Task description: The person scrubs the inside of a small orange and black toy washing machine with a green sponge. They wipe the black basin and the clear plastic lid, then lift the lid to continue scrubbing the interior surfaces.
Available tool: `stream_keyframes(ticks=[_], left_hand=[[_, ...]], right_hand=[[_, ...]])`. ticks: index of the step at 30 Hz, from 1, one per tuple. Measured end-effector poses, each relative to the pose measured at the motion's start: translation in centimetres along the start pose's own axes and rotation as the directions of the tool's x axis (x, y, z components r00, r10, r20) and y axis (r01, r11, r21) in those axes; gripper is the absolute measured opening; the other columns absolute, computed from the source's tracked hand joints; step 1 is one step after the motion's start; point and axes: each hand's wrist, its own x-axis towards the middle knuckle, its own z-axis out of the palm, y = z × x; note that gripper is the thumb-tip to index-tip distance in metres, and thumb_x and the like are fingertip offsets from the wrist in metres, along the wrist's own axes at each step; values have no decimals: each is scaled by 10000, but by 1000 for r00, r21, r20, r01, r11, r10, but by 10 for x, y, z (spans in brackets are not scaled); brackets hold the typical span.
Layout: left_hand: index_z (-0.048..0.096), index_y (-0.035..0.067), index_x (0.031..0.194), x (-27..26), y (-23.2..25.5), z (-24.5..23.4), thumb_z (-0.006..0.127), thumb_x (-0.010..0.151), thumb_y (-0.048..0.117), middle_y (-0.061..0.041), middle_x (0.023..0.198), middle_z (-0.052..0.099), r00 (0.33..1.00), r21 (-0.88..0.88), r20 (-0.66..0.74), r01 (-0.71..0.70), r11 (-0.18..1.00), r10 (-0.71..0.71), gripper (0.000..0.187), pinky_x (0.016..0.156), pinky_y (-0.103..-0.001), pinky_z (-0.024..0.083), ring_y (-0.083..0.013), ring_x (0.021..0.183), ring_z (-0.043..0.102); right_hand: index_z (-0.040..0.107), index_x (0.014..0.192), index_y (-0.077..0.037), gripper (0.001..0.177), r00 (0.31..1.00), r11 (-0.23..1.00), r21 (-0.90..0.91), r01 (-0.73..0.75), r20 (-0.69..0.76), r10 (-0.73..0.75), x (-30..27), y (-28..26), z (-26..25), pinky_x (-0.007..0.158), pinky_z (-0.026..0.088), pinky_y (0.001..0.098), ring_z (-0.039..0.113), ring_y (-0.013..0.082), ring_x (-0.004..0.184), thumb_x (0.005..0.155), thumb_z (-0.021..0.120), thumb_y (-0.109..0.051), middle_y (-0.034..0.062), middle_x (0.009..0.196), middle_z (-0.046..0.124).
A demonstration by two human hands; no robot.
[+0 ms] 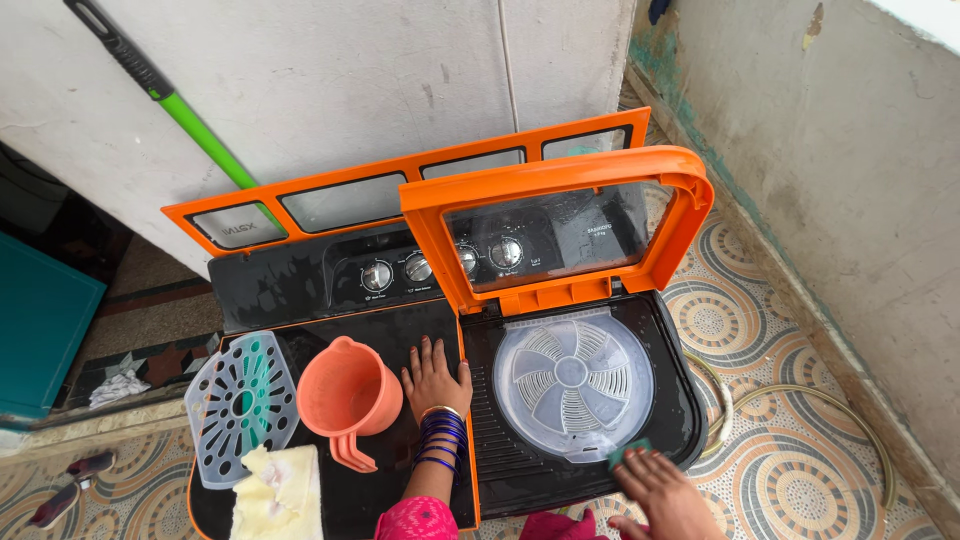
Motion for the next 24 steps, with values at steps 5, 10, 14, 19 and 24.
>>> stream_keyframes(ticks=[5,10,14,19,24], left_hand=[[349,192,1558,-2,0,-2,421,989,517,-25,1669,248,1000,24,-12,-10,1000,11,659,1252,-480,125,-225,1548,174],[374,183,1542,-3,-1,-2,456,975,505,-32,1660,273,999,-5,-41,-20,1000,19,657,1246,-487,136,-239,1541,200],[393,179,1533,-5,-1,-3,477,971,496,-31,1654,294,997,-21,-67,-25,999,24,651,1249,-492,141,-243,1539,222],[376,182,1538,-5,-2,-4,459,977,499,-32,1659,275,998,-23,-46,-31,999,30,650,1248,-489,130,-238,1539,203],[332,185,1556,-4,1,-8,418,991,499,-29,1669,230,1000,14,11,-17,1000,17,652,1248,-490,112,-232,1543,173]], right_hand=[[645,1361,-147,513,881,889,179,422,-311,-356,24,-12,30,1161,356,462,561,304,1351,989,610,-498,118,1423,621],[619,1437,-96,471,712,690,219,690,-373,-595,59,-59,-4,1192,351,479,537,325,1398,1001,641,-273,152,1473,608],[557,1441,-95,464,710,700,160,696,-298,-638,88,-116,-55,1200,214,577,428,309,1462,999,604,-226,148,1530,524],[511,1454,-235,515,916,922,23,387,-129,-381,119,-102,-85,1182,137,615,357,279,1465,943,553,-193,32,1554,458],[315,1579,-338,564,972,983,-32,-183,-155,176,143,-1,-85,1209,15,633,267,219,1472,1021,381,-282,-66,1649,330]])
